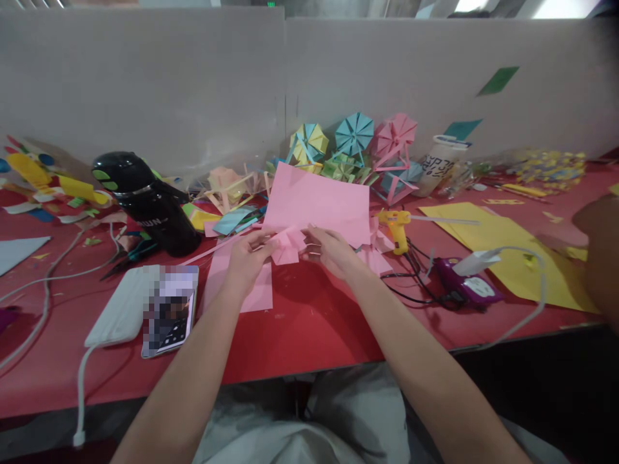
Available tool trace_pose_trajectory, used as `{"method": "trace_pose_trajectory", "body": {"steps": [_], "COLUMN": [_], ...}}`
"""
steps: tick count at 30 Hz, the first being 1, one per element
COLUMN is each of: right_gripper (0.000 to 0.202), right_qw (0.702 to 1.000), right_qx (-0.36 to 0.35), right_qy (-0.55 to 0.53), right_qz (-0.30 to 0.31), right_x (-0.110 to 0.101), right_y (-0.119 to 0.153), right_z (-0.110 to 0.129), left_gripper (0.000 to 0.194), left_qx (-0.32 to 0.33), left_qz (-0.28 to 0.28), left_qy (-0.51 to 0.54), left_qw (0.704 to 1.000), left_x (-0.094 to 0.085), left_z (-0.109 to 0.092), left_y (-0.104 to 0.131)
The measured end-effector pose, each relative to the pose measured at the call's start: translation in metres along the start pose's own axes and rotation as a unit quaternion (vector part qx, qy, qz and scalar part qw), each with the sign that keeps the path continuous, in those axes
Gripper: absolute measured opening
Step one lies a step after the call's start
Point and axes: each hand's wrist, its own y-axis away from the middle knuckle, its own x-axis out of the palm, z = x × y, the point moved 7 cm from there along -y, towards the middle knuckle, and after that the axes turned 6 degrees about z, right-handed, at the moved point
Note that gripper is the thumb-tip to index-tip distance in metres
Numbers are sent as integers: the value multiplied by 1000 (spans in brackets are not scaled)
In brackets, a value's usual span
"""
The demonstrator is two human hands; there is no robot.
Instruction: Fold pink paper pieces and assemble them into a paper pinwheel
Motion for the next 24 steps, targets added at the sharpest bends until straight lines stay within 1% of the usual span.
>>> {"method": "trace_pose_trajectory", "body": {"steps": [2, 4, 7, 9, 11, 13, 15, 17, 21, 24], "right_gripper": [36, 32, 28, 29, 33, 39, 44, 46, 37, 29], "right_qw": [999, 994, 985, 980, 975, 971, 969, 970, 977, 983], "right_qx": [-6, -37, -79, -96, -105, -106, -98, -89, -84, -90], "right_qy": [39, 91, 147, 170, 190, 206, 215, 217, 190, 158], "right_qz": [30, 49, 41, 40, 49, 62, 73, 70, 38, 32], "right_x": [5, 8, 6, 4, 5, 7, 8, 8, 5, 4], "right_y": [2, 2, 0, -2, -3, -3, -2, -2, -2, -3], "right_z": [1, 3, 3, 3, 4, 4, 4, 4, 4, 3], "left_gripper": [39, 40, 33, 27, 28, 29, 28, 26, 23, 23], "left_qx": [-3, -14, -39, -59, -70, -57, -29, -9, -22, -30], "left_qz": [0, 17, 56, 57, 47, 45, 46, 42, 49, 53], "left_qy": [-12, -20, -26, -32, -45, -66, -91, -105, -63, -46], "left_qw": [1000, 1000, 997, 996, 995, 995, 994, 994, 997, 997], "left_x": [0, 4, 12, 14, 13, 13, 12, 11, 14, 16], "left_z": [0, -1, -1, 0, 1, 0, -2, -4, 0, 0], "left_y": [0, 2, 4, 6, 6, 5, 4, 3, 3, 3]}}
